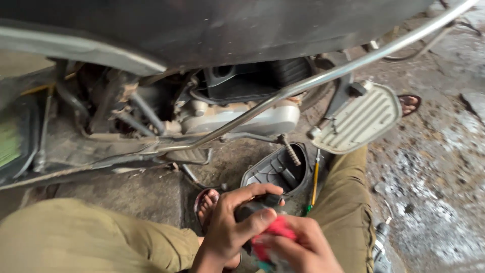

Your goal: The person removes a black plastic cover from the motorcycle using a cordless drill, cleans the cover with a red cloth, and then reattaches it to the motorcycle frame.

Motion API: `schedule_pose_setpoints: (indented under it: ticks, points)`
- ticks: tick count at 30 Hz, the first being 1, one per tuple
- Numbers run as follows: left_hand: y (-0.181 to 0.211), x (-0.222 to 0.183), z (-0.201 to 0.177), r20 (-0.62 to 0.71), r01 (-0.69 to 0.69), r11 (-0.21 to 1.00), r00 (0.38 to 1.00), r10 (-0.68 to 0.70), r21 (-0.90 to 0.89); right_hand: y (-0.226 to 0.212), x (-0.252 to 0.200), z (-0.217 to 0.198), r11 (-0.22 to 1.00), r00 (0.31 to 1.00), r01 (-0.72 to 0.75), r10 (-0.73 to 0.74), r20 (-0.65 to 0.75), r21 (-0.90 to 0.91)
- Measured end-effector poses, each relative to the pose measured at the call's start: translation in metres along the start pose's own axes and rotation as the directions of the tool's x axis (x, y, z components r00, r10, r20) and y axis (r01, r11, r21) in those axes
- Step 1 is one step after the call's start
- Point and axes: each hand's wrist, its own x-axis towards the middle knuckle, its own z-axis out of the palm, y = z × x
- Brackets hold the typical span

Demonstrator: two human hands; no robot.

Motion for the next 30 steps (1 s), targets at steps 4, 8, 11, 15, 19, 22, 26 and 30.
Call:
schedule_pose_setpoints:
  ticks: [4, 8, 11, 15, 19, 22, 26, 30]
  points:
    - [-0.013, 0.006, -0.024, -0.230, 0.076, 0.984, 0.972, -0.037, 0.163, -0.009, 0.034, -0.089, 0.842, 0.748, -0.143, -0.252, 0.614, 0.520]
    - [-0.023, 0.017, -0.026, -0.463, 0.298, 0.888, 0.879, -0.112, 0.352, -0.022, 0.024, -0.128, 0.758, 0.793, 0.554, -0.606, 0.059, 0.344]
    - [-0.079, 0.016, -0.029, -0.489, 0.525, 0.685, 0.828, -0.273, 0.506, -0.002, 0.015, -0.171, 0.895, 0.830, 0.426, -0.330, -0.449, 0.129]
    - [-0.246, 0.011, -0.036, -0.366, 0.644, 0.317, 0.699, -0.615, 0.697, 0.021, 0.030, -0.179, 0.623, 0.959, 0.173, -0.282, 0.013, 0.763]
    - [-0.308, 0.033, -0.037, -0.318, 0.617, 0.182, 0.609, -0.727, 0.766, 0.081, 0.053, -0.136, 0.762, 0.851, 0.104, 0.265, -0.454, 0.639]
    - [-0.327, 0.048, -0.032, -0.309, 0.623, 0.109, 0.523, -0.795, 0.775, 0.069, 0.055, -0.114, 0.770, 0.831, 0.109, 0.276, -0.482, 0.629]
    - [-0.317, 0.057, -0.015, -0.282, 0.706, 0.177, 0.482, -0.829, 0.685, 0.054, 0.054, -0.106, 0.829, 0.816, 0.139, 0.214, -0.537, 0.542]
    - [-0.355, 0.057, -0.018, -0.292, 0.830, 0.308, 0.471, -0.832, 0.465, 0.052, 0.054, -0.108, 0.832, 0.793, 0.140, 0.230, -0.564, 0.537]
